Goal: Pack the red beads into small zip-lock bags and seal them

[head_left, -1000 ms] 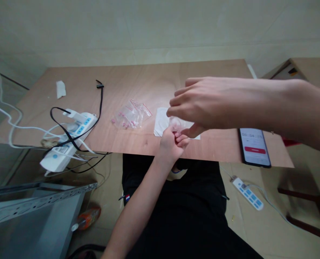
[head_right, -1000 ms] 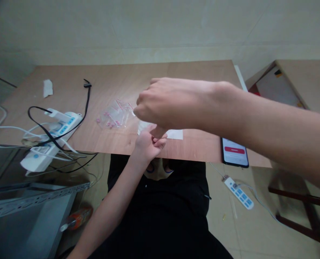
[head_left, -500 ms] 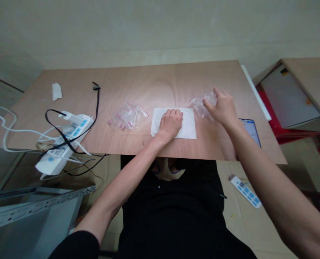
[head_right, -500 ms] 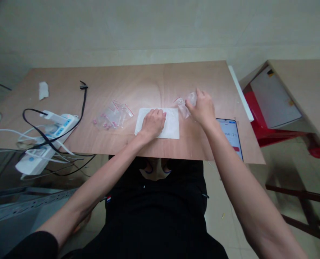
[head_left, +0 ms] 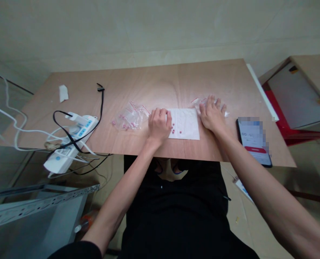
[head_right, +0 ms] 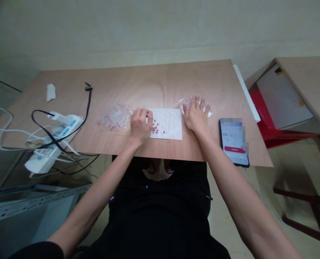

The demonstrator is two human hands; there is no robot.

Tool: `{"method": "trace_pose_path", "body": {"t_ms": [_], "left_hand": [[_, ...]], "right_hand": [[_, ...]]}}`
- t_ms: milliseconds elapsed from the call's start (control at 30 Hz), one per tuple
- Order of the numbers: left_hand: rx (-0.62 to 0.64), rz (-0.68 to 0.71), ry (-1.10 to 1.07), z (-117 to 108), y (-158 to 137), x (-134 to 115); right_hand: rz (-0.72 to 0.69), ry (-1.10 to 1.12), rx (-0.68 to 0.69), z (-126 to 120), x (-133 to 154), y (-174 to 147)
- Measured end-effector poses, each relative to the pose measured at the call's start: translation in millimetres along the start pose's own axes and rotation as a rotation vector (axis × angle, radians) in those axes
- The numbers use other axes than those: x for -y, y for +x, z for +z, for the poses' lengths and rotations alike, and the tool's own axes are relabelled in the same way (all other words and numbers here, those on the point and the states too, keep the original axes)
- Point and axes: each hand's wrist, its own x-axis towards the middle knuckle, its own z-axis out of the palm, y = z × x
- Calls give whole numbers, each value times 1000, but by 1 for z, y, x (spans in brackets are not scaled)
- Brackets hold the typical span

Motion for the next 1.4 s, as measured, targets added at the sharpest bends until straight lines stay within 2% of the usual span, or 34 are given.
{"method": "trace_pose_path", "body": {"t_ms": [133,267,367,500,700,767,867,933,1000,1067,1133,1167,1200,1300,1333,1400], "left_hand": [[-145,-261,77,-22,4,43],[-49,-334,250,-36,5,73],[9,-342,314,-41,4,78],[3,-335,324,-42,6,77],[-122,-350,293,-49,8,78],[-148,-339,203,-57,5,76],[-109,-290,-199,-76,-5,62],[-13,-298,-530,-88,-13,47],[101,-295,-748,-97,-22,31],[196,-302,-867,-100,-29,20],[228,-305,-884,-99,-33,15],[184,-296,-847,-97,-35,13],[87,-283,-781,-94,-36,11],[-322,-259,-587,-86,-40,2],[-373,-260,-577,-84,-40,-3],[-299,-276,-667,-80,-41,-13]], "right_hand": [[4,16,-70,-8,6,-3],[9,29,-106,-15,14,-3],[-6,35,-129,-18,20,-4],[-74,31,-170,-21,30,-9],[-181,103,-255,-24,51,-22],[-246,203,-275,-24,60,-30],[-332,471,-230,-26,77,-44],[-353,707,-87,-30,90,-55],[-360,904,120,-35,102,-66],[-379,1020,291,-41,111,-75],[-384,1077,344,-45,114,-81],[-373,1094,327,-46,114,-84],[-355,1100,288,-46,114,-86],[-354,997,76,-46,110,-91],[-390,929,-2,-46,110,-93],[-487,786,-134,-46,109,-96]]}}
